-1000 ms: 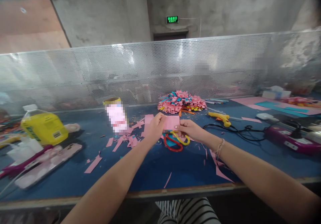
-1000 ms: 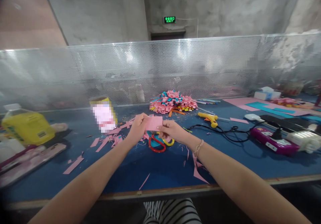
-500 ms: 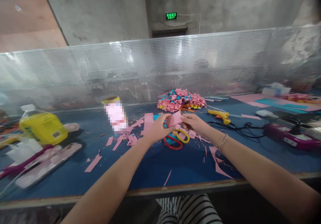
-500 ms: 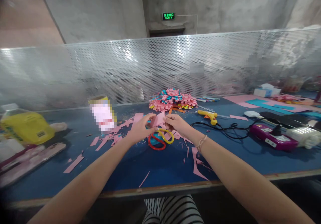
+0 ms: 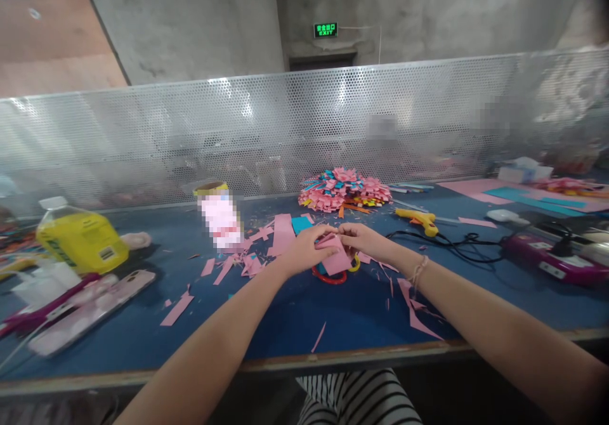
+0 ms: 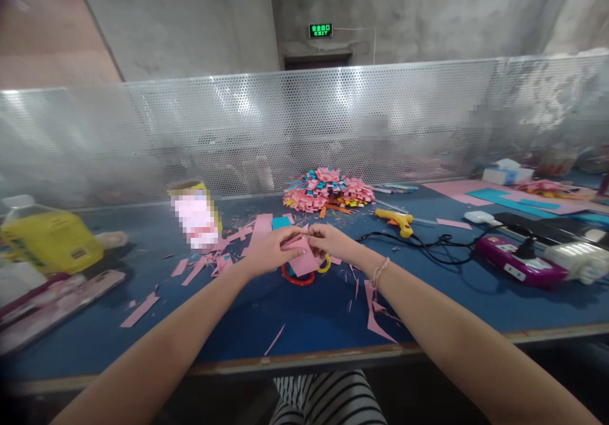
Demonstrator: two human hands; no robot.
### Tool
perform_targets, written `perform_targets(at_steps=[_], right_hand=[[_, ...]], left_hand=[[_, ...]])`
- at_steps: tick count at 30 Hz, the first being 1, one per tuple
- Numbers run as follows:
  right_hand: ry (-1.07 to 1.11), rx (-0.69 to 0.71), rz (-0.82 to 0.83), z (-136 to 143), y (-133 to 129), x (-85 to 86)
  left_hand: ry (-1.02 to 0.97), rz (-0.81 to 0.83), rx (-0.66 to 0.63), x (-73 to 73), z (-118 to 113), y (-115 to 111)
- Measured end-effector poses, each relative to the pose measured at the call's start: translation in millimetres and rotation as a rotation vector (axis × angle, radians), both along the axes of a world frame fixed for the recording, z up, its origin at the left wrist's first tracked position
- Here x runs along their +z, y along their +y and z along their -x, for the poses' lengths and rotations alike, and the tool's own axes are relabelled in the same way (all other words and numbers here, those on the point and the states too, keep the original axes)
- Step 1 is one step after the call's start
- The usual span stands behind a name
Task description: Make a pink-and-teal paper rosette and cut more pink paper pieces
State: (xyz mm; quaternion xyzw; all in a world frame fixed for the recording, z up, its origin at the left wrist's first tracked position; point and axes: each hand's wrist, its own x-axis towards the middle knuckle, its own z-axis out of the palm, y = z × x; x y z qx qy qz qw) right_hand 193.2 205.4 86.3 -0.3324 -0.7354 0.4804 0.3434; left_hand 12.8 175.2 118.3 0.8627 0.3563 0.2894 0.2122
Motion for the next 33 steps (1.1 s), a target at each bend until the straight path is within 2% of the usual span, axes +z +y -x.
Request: perform_targets(at_steps=[6,9,12,15,17,19,22,25,29,33], right_hand=[[0.006,0.025,-0.106,-1.2,-6.4,7.7],[-0.056,0.072,-0.14,-0.3,-10.4,10.4],[-0.107,0.094,-0.107,0.3,-14.1,12.5],[-0.09,0.106,-0.142,-1.0,-15.4,13.8],[-0.074,0.127,-0.172,-2.6,-15.4,14.8],[-0.057,0.138,-0.203,-3.9,-15.7,16.1],[-0.02,0.127,-0.253,-4.6,-16.0,17.0],[-0.045,0.048,-0.358,-4.8,-13.9,14.4],[-0.186,-0.082,-0.559,-5.4,-7.5,7.2],[-0.204,-0.076,-0.574,-5.6,-3.1,1.9]], left_hand=[[0.043,0.036,-0.01,-2.5,4.8,3.1],[0.028,0.083,0.024,-3.6,4.7,2.2],[-0.044,0.211,0.069,-1.7,2.0,-1.8],[-0.087,0.382,0.086,2.4,-2.0,-6.1],[-0.091,0.359,0.124,4.4,-3.3,-6.7],[-0.109,0.251,0.167,4.4,-2.6,-4.3],[-0.202,0.201,0.148,-0.5,0.5,3.3],[-0.37,0.256,0.073,-8.2,2.3,11.4],[-0.578,0.34,0.028,-16.3,0.7,17.2],[-0.707,0.437,0.016,-19.1,-2.6,16.2]])
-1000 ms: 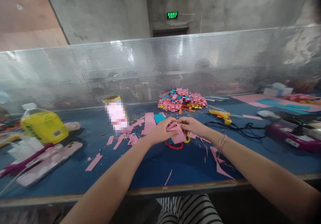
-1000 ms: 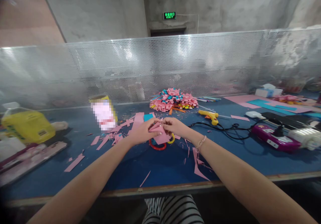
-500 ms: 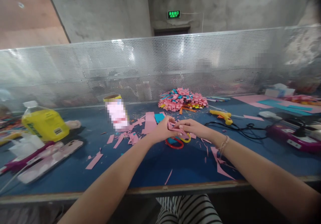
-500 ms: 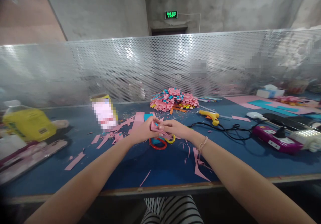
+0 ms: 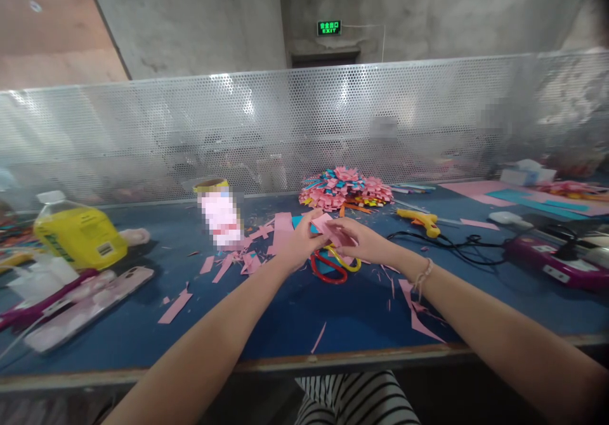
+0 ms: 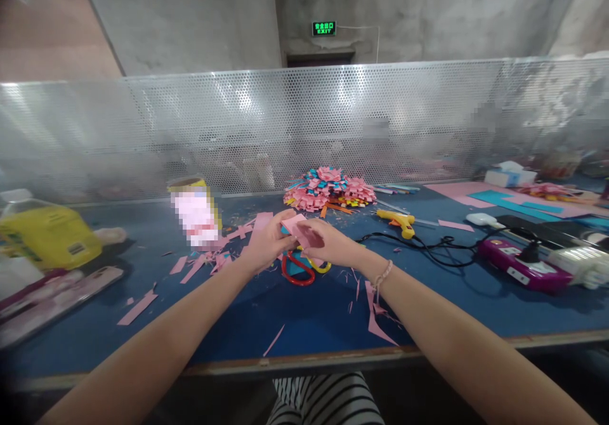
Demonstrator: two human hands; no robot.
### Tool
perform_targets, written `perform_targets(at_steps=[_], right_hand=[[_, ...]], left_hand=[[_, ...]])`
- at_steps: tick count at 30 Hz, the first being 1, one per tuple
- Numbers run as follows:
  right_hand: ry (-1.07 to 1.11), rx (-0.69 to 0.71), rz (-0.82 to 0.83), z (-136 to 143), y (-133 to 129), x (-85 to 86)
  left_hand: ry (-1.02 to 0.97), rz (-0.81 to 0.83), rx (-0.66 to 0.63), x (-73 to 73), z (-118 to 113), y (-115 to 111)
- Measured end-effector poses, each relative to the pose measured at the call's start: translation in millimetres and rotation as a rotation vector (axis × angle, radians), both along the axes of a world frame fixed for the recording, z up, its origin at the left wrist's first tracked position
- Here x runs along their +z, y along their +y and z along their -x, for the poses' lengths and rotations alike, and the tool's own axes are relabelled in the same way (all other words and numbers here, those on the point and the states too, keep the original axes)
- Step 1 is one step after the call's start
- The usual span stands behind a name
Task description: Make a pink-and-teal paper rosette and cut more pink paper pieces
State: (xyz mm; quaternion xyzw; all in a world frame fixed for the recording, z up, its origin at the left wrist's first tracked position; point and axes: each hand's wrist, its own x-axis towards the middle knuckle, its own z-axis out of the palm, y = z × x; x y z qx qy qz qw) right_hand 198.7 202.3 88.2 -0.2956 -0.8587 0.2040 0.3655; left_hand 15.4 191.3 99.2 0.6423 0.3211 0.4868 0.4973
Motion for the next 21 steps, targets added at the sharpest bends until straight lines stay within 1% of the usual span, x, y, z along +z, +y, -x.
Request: perform_targets(at_steps=[3,5,7,9,11,15,17,19,21], right_hand=[[0.051,0.058,0.081,0.6,1.5,-3.2],[0.091,0.091,0.153,1.4,3.0,-6.1],[0.119,0.119,0.207,2.3,4.8,-9.0],[0.12,0.132,0.238,3.1,6.3,-10.3],[0.099,0.105,0.246,3.6,6.7,-9.1],[0.009,-0.019,0.17,4.4,6.1,-3.4],[-0.045,-0.049,0.126,4.9,7.1,-2.7],[-0.089,-0.048,0.068,5.5,9.2,-4.2],[-0.12,-0.007,-0.014,6.0,11.4,-6.8]], left_hand=[[-0.112,0.111,0.021,0.5,-3.9,-3.1],[-0.192,0.225,0.059,1.7,-6.8,-4.6],[-0.254,0.323,0.069,3.0,-8.9,-4.9],[-0.288,0.37,0.039,3.7,-10.0,-4.2],[-0.304,0.381,0.013,3.9,-10.4,-3.4],[-0.317,0.398,0.012,3.3,-10.6,-4.3],[-0.282,0.407,0.021,3.0,-10.8,-5.8],[-0.233,0.408,0.039,2.6,-10.9,-6.9],[-0.205,0.402,0.071,2.0,-10.8,-7.0]])
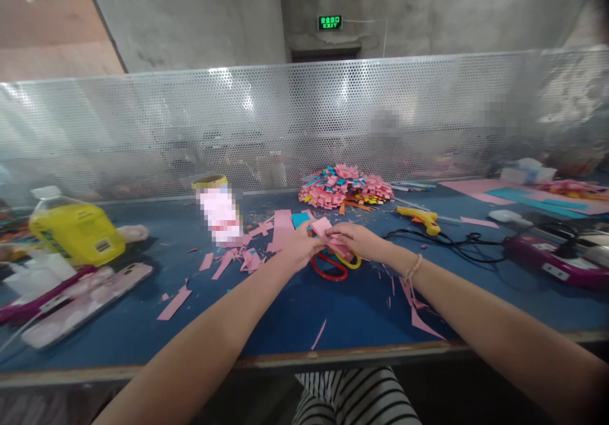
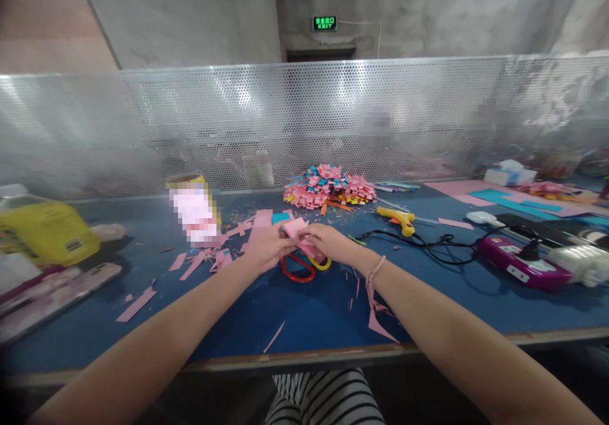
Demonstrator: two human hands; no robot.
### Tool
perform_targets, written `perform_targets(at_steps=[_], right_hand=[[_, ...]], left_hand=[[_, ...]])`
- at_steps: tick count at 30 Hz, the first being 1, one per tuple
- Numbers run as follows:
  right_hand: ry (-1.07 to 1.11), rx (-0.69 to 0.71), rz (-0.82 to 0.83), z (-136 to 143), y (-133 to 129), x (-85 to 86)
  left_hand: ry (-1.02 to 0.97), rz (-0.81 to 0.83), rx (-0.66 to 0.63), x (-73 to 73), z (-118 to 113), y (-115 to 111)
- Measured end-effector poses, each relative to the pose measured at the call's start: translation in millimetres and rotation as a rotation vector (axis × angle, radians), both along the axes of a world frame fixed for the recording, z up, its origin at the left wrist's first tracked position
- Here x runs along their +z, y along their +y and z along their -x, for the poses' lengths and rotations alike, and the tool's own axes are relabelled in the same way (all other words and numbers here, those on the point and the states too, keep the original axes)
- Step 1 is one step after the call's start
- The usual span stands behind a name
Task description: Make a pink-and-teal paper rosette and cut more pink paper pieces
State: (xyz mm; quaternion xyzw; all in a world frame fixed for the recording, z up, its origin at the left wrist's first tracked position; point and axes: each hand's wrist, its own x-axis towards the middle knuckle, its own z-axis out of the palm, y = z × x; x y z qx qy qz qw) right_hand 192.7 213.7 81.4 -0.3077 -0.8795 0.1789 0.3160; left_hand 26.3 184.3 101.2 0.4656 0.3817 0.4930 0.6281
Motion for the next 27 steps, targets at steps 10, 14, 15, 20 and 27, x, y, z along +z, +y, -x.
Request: perform_targets(at_steps=[10,14,15,20,27], right_hand=[[0.149,-0.234,0.023,-0.4,-8.3,11.2],[0.297,-0.329,0.129,-0.8,-10.8,16.6],[0.348,-0.34,0.144,-1.6,-10.0,17.2],[0.683,-0.336,0.235,-10.7,-1.1,17.7],[0.695,-0.375,0.214,-18.2,14.0,8.2]], left_hand=[[-0.042,0.008,-0.002,0.3,3.4,5.5],[-0.011,0.009,-0.049,2.5,8.2,8.4],[0.005,0.012,-0.043,2.3,9.6,9.9],[0.048,-0.008,0.076,-0.7,15.6,19.4],[0.082,-0.204,0.136,5.6,24.2,23.5]])
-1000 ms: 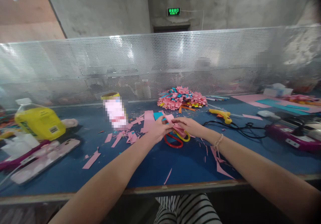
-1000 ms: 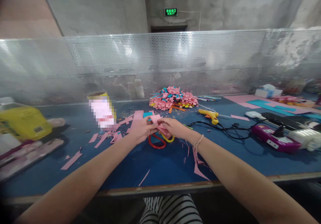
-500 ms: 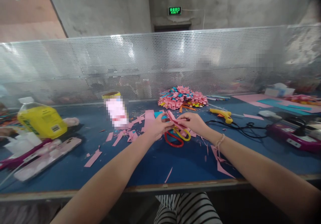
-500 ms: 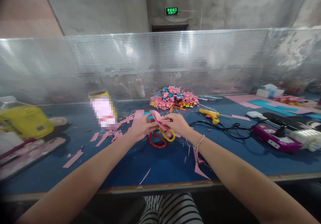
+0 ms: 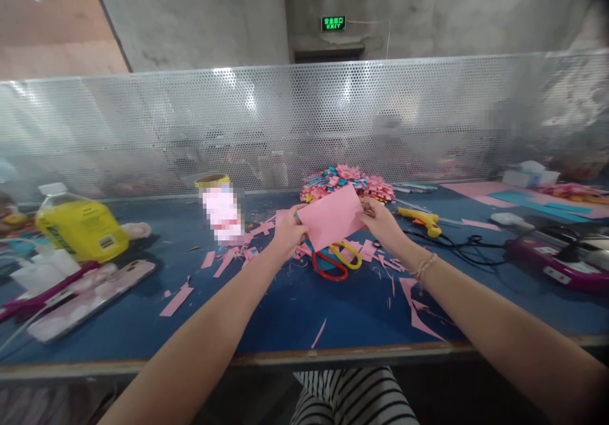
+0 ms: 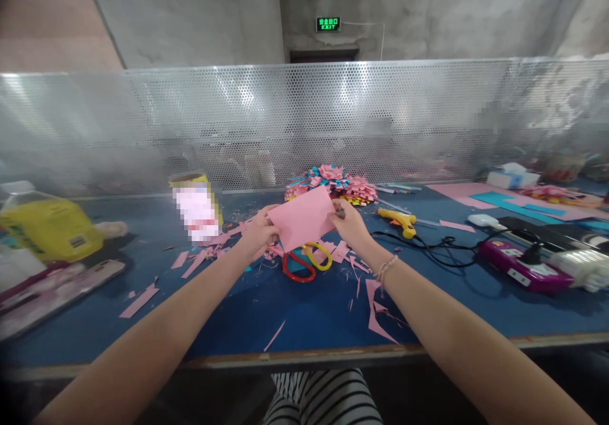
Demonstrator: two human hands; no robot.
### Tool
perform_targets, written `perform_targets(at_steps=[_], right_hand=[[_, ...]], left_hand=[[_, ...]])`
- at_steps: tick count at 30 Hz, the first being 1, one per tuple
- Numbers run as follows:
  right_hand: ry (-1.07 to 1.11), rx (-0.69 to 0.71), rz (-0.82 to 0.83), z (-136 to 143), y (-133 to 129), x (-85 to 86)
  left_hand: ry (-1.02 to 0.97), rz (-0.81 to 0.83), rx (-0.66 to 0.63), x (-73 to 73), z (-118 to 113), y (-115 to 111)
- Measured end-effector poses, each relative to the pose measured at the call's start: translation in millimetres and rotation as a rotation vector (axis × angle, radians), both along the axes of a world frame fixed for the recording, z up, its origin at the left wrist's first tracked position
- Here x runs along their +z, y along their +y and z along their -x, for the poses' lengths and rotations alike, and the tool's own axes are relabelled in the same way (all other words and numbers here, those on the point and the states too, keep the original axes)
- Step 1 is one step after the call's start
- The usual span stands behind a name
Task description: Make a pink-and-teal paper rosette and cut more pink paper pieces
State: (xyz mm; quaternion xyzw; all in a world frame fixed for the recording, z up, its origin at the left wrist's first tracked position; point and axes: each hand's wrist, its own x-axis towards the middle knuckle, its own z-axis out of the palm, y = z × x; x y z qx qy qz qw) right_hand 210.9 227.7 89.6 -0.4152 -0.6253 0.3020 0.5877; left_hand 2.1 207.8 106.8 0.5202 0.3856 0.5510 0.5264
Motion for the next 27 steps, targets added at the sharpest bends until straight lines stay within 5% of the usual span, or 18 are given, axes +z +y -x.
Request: perform_targets(at_steps=[8,13,21,27], right_hand=[[-0.027,-0.002,-0.117,-0.4,-0.7,3.9],[-0.017,-0.037,-0.063,-5.3,-0.7,6.1],[-0.051,0.111,-0.095,-4.1,-9.5,14.2],[-0.051,0.12,-0.112,0.8,-13.0,11.2]], left_hand=[[0.257,-0.085,-0.054,-1.2,4.1,2.0],[0.241,-0.076,-0.113,-0.2,2.2,-1.2],[-0.117,0.255,-0.114,11.1,4.6,-6.9],[-0.084,0.392,-0.255,12.0,8.6,-7.1]])
